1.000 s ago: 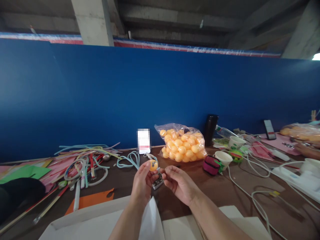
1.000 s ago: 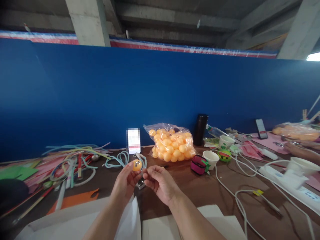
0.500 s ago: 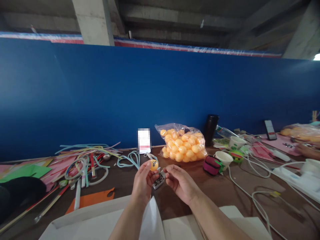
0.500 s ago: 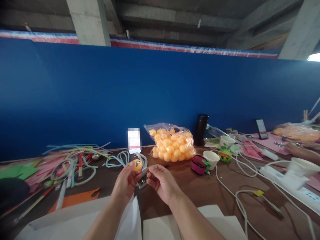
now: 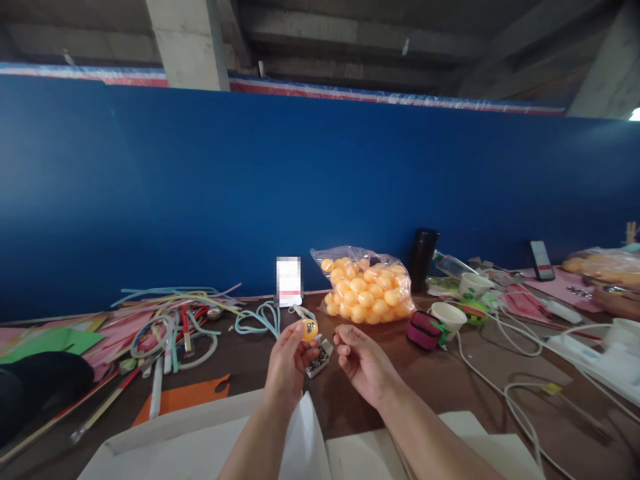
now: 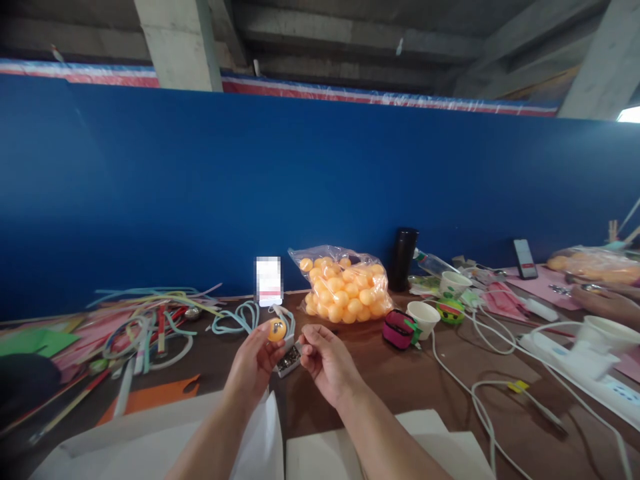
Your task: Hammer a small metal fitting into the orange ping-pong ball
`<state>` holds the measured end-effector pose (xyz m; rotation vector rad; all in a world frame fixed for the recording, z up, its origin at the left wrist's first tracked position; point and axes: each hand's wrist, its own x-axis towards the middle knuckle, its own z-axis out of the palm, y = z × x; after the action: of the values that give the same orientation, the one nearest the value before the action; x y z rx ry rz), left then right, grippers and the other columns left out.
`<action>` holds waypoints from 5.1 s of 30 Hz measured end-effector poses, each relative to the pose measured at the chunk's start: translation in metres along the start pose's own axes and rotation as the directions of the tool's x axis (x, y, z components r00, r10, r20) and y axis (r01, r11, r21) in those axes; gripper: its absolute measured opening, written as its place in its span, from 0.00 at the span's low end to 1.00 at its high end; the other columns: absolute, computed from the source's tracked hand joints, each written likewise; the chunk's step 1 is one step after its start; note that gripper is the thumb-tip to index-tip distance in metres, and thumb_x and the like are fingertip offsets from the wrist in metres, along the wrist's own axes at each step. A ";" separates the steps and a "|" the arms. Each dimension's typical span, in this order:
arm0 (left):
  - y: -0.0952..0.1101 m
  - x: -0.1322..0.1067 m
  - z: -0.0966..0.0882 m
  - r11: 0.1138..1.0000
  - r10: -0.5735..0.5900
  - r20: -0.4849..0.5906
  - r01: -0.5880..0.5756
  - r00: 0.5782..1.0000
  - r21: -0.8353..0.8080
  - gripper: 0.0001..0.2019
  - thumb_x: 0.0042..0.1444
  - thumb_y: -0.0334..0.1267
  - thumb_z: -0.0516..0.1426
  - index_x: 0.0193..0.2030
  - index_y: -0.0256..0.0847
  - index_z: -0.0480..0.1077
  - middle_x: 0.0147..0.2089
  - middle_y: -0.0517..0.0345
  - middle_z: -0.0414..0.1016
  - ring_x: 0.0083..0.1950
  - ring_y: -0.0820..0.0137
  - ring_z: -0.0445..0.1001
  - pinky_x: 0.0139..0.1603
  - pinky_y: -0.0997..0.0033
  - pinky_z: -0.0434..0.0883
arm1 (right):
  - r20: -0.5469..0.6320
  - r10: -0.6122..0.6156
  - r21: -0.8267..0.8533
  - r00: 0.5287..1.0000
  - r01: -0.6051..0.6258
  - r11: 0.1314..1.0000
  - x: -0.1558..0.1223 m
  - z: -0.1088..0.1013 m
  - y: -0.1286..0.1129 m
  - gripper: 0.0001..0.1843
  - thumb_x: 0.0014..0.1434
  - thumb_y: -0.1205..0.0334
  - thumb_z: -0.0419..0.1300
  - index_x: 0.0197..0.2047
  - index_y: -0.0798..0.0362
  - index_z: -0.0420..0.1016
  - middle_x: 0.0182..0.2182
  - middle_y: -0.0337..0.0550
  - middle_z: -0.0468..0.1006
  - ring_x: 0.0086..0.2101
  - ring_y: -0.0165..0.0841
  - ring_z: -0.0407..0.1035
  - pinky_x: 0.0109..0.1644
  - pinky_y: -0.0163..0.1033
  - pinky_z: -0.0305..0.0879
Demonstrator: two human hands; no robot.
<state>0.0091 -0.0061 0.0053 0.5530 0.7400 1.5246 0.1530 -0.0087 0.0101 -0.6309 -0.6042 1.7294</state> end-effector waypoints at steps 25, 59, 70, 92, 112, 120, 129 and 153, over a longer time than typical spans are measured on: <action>-0.003 -0.001 -0.001 0.996 0.012 0.146 -0.025 0.989 0.091 0.16 0.50 0.42 0.64 0.43 0.35 0.71 0.35 0.54 0.75 0.30 0.74 0.74 0.30 0.77 0.73 | 0.075 -0.024 -0.207 0.997 0.039 0.977 -0.005 0.005 0.007 0.12 0.47 0.63 0.72 0.35 0.55 0.77 0.30 0.39 0.79 0.21 0.21 0.66 0.20 0.24 0.68; -0.004 -0.003 -0.003 0.982 -0.043 0.246 -0.004 0.968 0.187 0.17 0.51 0.45 0.63 0.45 0.37 0.72 0.35 0.54 0.73 0.32 0.73 0.73 0.33 0.75 0.71 | 0.031 -0.004 -0.211 1.000 0.010 0.978 -0.007 0.005 0.003 0.12 0.47 0.61 0.71 0.32 0.55 0.74 0.26 0.36 0.76 0.17 0.18 0.57 0.15 0.22 0.44; -0.003 -0.005 -0.001 0.982 -0.040 0.241 -0.006 0.970 0.189 0.18 0.50 0.45 0.64 0.44 0.36 0.73 0.33 0.55 0.73 0.32 0.73 0.73 0.32 0.75 0.71 | 0.032 -0.038 -0.224 0.999 0.044 0.973 -0.005 0.005 0.004 0.11 0.45 0.61 0.72 0.30 0.55 0.75 0.24 0.37 0.76 0.17 0.18 0.57 0.15 0.24 0.45; -0.004 -0.004 0.000 0.984 -0.041 0.239 -0.003 0.970 0.180 0.18 0.48 0.45 0.64 0.42 0.35 0.73 0.32 0.55 0.73 0.30 0.73 0.72 0.31 0.75 0.69 | 0.041 -0.037 -0.257 0.998 0.047 0.965 -0.004 0.003 0.002 0.14 0.42 0.60 0.73 0.28 0.55 0.75 0.23 0.38 0.77 0.17 0.19 0.57 0.17 0.25 0.49; -0.005 -0.004 0.000 0.975 -0.033 0.244 -0.023 0.969 0.223 0.18 0.50 0.46 0.63 0.42 0.35 0.74 0.31 0.55 0.73 0.30 0.73 0.72 0.31 0.75 0.70 | 0.055 -0.030 -0.275 0.998 0.044 0.960 -0.005 0.001 0.000 0.14 0.43 0.60 0.73 0.29 0.55 0.74 0.24 0.39 0.78 0.17 0.19 0.57 0.17 0.25 0.49; -0.005 -0.004 -0.001 0.975 -0.039 0.246 -0.018 0.968 0.223 0.17 0.50 0.46 0.63 0.42 0.36 0.74 0.32 0.56 0.73 0.30 0.74 0.72 0.32 0.75 0.70 | 0.048 -0.035 -0.267 0.998 0.047 0.963 -0.004 0.001 0.000 0.13 0.43 0.61 0.73 0.29 0.55 0.74 0.22 0.36 0.76 0.17 0.19 0.56 0.16 0.24 0.50; -0.006 -0.003 -0.001 0.971 -0.043 0.245 -0.017 0.969 0.238 0.17 0.52 0.45 0.62 0.43 0.35 0.73 0.31 0.56 0.73 0.30 0.75 0.71 0.32 0.75 0.69 | 0.057 -0.036 -0.271 0.998 0.050 0.961 -0.004 0.000 0.001 0.14 0.43 0.61 0.73 0.29 0.55 0.74 0.21 0.35 0.75 0.17 0.19 0.56 0.16 0.24 0.50; -0.008 -0.003 -0.004 0.956 -0.004 0.257 -0.072 0.966 0.286 0.17 0.52 0.45 0.62 0.43 0.33 0.73 0.33 0.55 0.73 0.30 0.74 0.70 0.32 0.74 0.69 | 0.067 -0.122 -0.454 0.990 0.140 0.880 -0.005 0.004 -0.001 0.14 0.46 0.57 0.70 0.29 0.56 0.72 0.21 0.35 0.74 0.18 0.22 0.59 0.19 0.28 0.62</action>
<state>0.0119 -0.0091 -0.0031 0.9709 0.7621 1.3490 0.1520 -0.0138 0.0138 -0.8651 -1.0756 1.4781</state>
